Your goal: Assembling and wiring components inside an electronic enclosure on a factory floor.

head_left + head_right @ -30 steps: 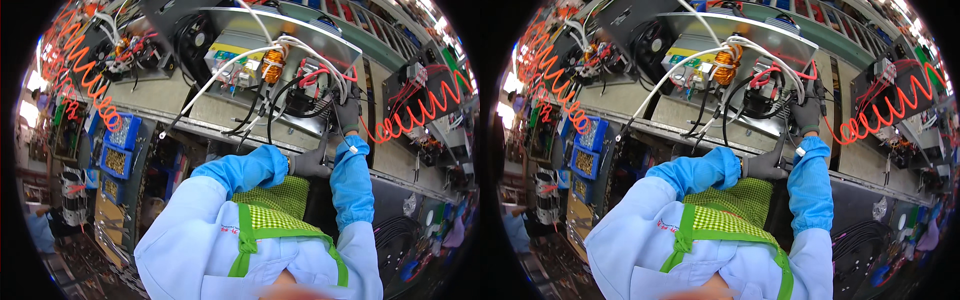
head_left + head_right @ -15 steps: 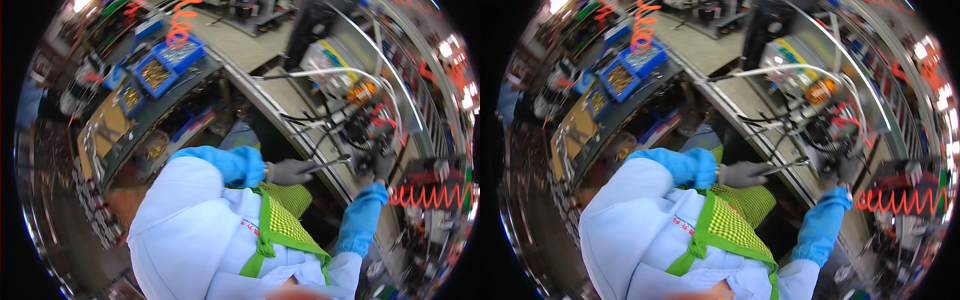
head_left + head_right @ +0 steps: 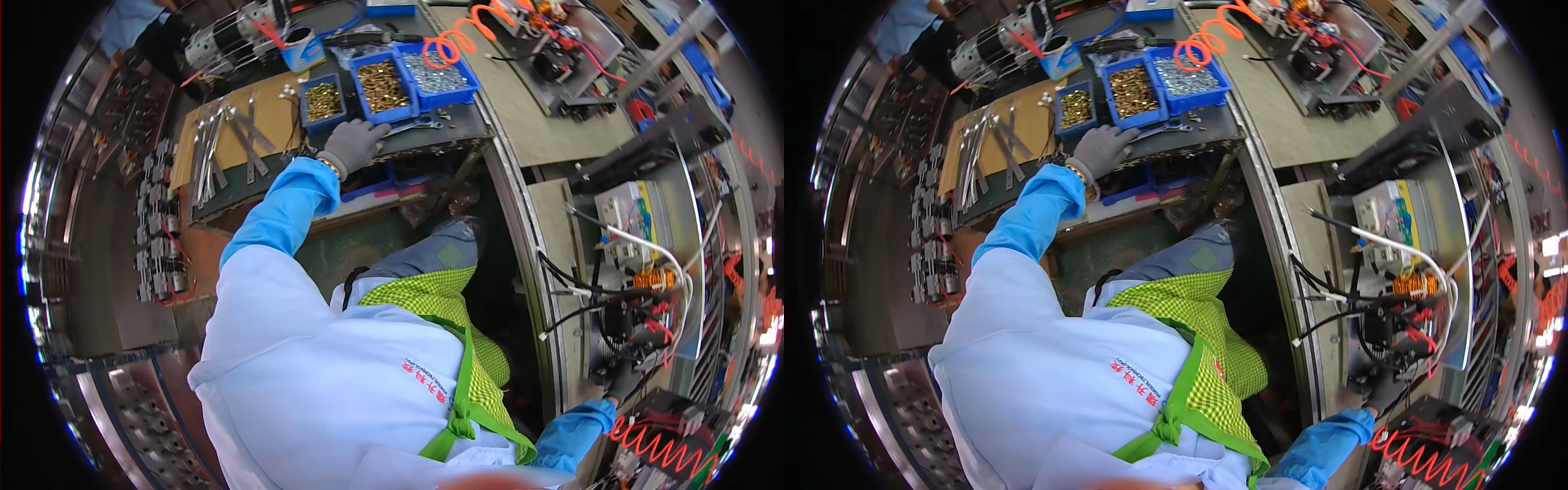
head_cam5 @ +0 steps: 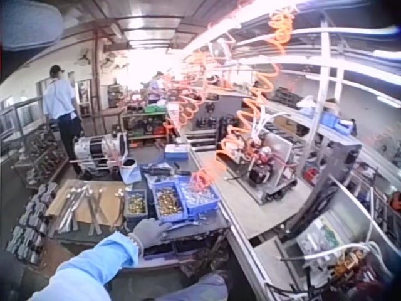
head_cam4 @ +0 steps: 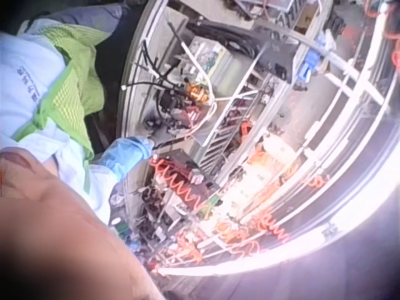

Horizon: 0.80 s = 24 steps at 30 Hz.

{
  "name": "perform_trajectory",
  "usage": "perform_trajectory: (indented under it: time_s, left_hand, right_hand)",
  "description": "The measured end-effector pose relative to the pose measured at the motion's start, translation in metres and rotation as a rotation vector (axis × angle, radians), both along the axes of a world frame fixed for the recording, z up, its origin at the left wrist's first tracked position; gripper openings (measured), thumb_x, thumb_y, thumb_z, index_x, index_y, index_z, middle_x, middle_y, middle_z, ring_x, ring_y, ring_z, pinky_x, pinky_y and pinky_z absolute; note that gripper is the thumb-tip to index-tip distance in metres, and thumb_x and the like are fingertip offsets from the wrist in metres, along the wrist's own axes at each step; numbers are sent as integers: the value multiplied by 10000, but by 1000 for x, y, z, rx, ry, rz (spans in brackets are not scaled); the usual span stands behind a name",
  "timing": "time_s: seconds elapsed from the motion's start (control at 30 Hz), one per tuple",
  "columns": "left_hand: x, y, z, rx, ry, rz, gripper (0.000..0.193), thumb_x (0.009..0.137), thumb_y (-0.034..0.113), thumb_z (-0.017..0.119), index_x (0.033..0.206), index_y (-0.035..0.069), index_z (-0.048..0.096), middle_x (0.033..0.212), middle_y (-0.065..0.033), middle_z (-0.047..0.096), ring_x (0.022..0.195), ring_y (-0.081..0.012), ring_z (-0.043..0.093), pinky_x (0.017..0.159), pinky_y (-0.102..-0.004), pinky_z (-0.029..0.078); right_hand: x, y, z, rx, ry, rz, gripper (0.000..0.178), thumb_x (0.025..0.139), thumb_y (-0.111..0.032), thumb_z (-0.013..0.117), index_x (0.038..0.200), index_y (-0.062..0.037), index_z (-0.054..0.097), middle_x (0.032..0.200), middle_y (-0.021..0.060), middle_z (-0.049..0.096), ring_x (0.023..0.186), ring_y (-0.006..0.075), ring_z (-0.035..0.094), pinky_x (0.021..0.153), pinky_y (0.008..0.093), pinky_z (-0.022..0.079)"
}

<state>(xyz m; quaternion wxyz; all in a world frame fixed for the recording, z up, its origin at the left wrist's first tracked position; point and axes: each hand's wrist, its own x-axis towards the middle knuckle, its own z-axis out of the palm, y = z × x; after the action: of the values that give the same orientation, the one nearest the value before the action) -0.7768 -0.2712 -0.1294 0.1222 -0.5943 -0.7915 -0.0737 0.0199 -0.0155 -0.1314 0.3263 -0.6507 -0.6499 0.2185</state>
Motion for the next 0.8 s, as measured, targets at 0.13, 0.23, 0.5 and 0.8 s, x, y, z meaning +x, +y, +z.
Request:
perform_trajectory:
  time_s: [0.13, 0.23, 0.5, 0.8]
  left_hand:
    - [9, -23, 11, 287, 38, 138, 339, 827, 299, 587, 1120, 133, 556, 920, -114, 605, 876, -308, 582, 752, -429, 460]
    - [-38, -64, 21, 328, -43, 565, 400, 863, 376, 525, 1159, 107, 535, 1020, -149, 598, 934, -335, 581, 812, -455, 455]
    - [-176, -206, -3, 150, -162, 1591, 469, 888, 378, 485, 1290, 137, 466, 1323, -148, 469, 1237, -356, 425, 1003, -494, 358]
    - [-189, -225, 9, 6, -234, 1486, 351, 871, 254, 570, 1204, 142, 560, 1274, -116, 529, 1189, -334, 501, 944, -484, 434]
  right_hand:
    - [2, 4, 3, -38, 49, 18, 469, 797, -210, 626, 1172, 60, 546, 1101, 130, 616, 940, 216, 583, 817, 319, 451]
    - [18, 7, -15, 109, 50, 20, 443, 792, -175, 604, 1160, 62, 539, 1044, 122, 626, 866, 196, 597, 758, 302, 477]
    - [27, 15, -17, 10, 20, -91, 456, 805, -175, 602, 1188, 57, 515, 1079, 140, 610, 891, 219, 584, 788, 306, 465]
    - [25, 13, -12, -20, -23, -42, 629, 817, -322, 617, 1294, 54, 454, 1233, 188, 554, 1067, 267, 554, 905, 345, 427]
